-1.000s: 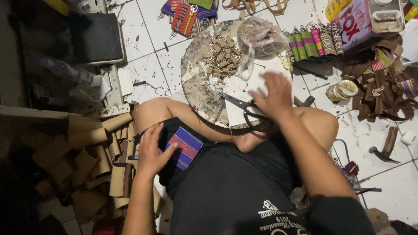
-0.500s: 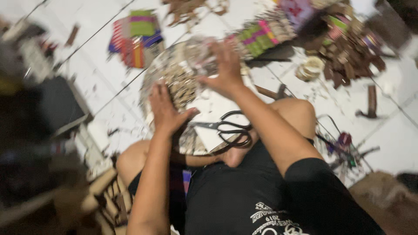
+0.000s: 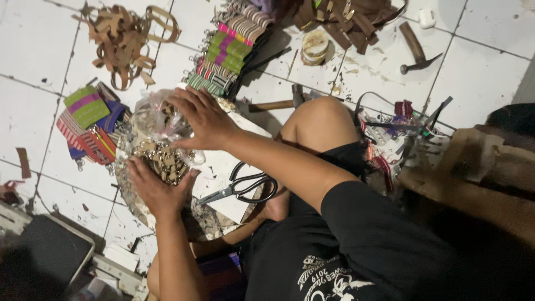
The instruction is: The person sits on the floor and uses scissors to trim excess threads from small woven keychains. They handle a pink keychain first, then a green one, and finally a blue one, cutting loose threads and placing each finished item on the floor.
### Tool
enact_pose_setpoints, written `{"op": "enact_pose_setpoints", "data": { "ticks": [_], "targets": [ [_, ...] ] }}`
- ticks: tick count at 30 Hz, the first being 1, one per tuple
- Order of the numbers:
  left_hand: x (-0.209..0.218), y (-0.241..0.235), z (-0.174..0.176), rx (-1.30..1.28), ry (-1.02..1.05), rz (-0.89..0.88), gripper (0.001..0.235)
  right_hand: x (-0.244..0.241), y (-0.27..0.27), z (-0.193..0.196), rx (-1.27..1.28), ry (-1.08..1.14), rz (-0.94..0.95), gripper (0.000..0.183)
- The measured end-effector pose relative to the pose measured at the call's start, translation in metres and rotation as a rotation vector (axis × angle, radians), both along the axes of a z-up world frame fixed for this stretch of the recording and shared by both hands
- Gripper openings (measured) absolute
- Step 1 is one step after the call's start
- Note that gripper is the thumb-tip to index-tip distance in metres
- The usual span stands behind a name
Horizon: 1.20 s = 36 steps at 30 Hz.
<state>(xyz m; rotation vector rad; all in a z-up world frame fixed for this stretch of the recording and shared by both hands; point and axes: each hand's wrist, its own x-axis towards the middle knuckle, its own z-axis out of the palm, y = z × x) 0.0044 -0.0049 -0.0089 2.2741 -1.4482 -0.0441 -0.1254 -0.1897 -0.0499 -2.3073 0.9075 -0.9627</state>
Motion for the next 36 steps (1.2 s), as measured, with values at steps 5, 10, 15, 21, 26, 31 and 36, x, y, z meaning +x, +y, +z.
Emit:
{"op": "enact_pose_setpoints", "data": {
  "ticks": [5, 10, 15, 21, 26, 31, 36],
  "targets": [
    [0.006, 0.008, -0.006, -0.062, 0.104, 0.004, 0.142, -0.001, -0.001, -0.013, -0.054, -0.097, -0.054, 0.113],
    [0.029, 0.029, -0.046, -0.306, 0.036, -0.027, 0.116, -0.038, -0.001, 0.015, -0.168, -0.242, 0.006, 0.097],
    [0.027, 0.054, -0.047, -0.462, 0.099, 0.077, 0.061, -0.079, -0.007, 0.003, -0.120, -0.302, 0.061, 0.064],
    [0.032, 0.102, -0.079, -0.607, 0.372, 0.078, 0.046, -0.146, -0.043, -0.059, -0.074, -0.395, 0.187, 0.016],
    [0.012, 0.136, -0.050, -0.667, 0.350, 0.243, 0.038, -0.160, -0.028, -0.008, 0.042, -0.334, 0.152, 0.008],
    [0.010, 0.169, -0.067, -0.714, 0.263, 0.395, 0.040, -0.126, -0.007, 0.012, 0.011, -0.308, 0.278, 0.014],
    [0.011, 0.222, -0.036, -0.191, 0.246, 0.414, 0.055, -0.080, 0.061, 0.043, 0.078, -0.124, 0.466, 0.012]
  ]
}}
